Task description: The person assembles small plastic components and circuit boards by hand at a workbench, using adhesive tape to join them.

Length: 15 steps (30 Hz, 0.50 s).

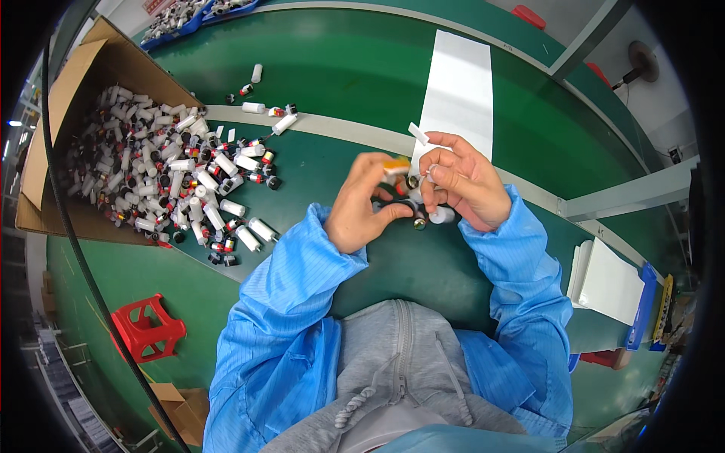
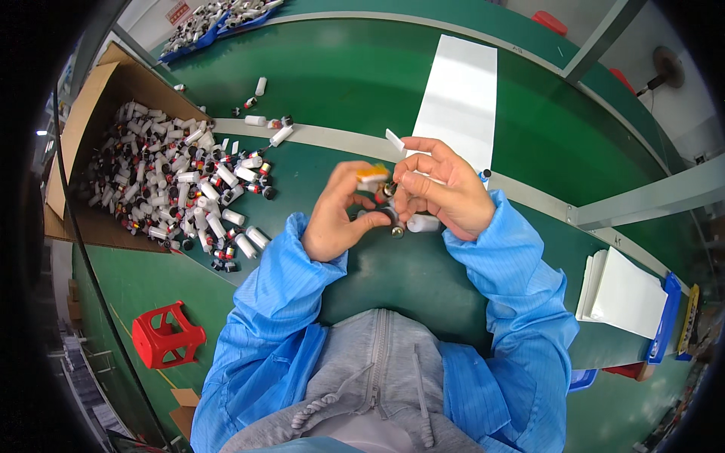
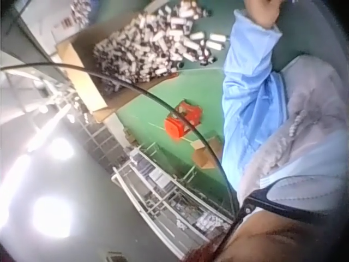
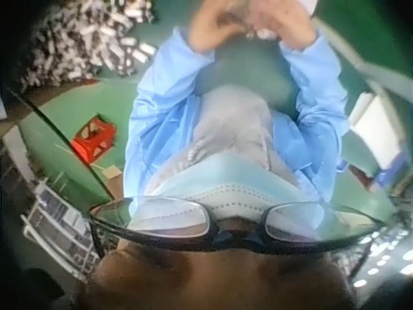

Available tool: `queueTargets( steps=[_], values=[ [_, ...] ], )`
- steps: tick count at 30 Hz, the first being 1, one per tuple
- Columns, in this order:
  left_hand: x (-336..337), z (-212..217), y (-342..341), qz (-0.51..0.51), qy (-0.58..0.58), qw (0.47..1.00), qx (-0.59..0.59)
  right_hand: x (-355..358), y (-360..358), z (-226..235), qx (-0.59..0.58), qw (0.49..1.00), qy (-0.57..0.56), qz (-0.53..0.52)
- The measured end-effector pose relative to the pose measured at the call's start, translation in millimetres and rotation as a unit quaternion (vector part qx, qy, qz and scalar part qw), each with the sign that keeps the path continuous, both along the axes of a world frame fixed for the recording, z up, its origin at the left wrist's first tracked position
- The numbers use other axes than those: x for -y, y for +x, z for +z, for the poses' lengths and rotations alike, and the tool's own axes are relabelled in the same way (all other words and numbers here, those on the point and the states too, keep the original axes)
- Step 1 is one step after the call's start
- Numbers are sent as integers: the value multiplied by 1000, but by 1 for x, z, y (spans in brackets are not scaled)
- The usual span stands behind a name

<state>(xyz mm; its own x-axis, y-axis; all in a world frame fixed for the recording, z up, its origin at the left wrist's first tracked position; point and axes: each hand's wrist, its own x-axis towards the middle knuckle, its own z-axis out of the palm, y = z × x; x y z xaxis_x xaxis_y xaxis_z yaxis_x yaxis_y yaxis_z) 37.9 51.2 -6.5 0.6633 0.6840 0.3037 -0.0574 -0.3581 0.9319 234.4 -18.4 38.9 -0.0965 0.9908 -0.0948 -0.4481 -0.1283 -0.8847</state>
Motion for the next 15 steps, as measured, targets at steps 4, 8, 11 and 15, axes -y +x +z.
queueTargets(
  steps=[4,8,11,15],
  values=[
    [1,8,-2,-8,51,993,-108,0,6,2,-60,998,10,14],
    [-1,8,7,52,256,964,45,4,0,4,-77,996,11,46],
    [4,-1,2,70,109,992,-2,6,-4,7,-56,997,18,59],
    [4,2,-4,-10,-139,989,42,10,-1,12,435,885,165,-3]
  ],
)
